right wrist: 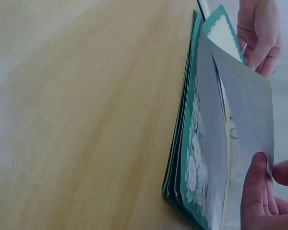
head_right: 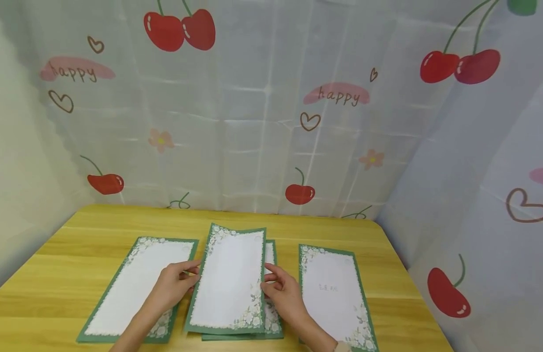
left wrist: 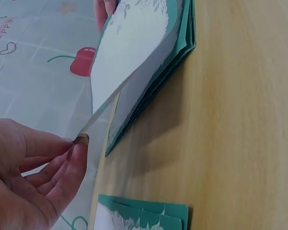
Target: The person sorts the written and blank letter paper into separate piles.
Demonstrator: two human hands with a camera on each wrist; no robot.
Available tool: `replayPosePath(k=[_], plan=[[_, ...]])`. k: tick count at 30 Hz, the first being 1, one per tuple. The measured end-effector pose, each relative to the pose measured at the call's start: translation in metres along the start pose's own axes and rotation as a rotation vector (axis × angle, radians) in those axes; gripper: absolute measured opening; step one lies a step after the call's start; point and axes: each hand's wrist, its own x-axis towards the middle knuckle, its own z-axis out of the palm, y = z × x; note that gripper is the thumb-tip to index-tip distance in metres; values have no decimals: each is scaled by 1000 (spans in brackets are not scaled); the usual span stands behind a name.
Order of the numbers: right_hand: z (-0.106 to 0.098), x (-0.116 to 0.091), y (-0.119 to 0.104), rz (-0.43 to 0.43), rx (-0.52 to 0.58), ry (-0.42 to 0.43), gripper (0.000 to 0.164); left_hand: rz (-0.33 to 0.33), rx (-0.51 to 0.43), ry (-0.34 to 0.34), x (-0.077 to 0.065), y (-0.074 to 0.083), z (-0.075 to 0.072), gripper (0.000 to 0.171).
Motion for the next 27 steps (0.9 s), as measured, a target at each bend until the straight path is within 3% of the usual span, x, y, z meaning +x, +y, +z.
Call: replayPosePath(k=[18, 27], plan=[[9, 4, -2, -4, 3, -19, 53, -42, 10, 36, -4, -3, -18, 35], [23, 6, -5, -16, 62, -82, 54, -31, 39, 34, -6, -5, -39, 35]])
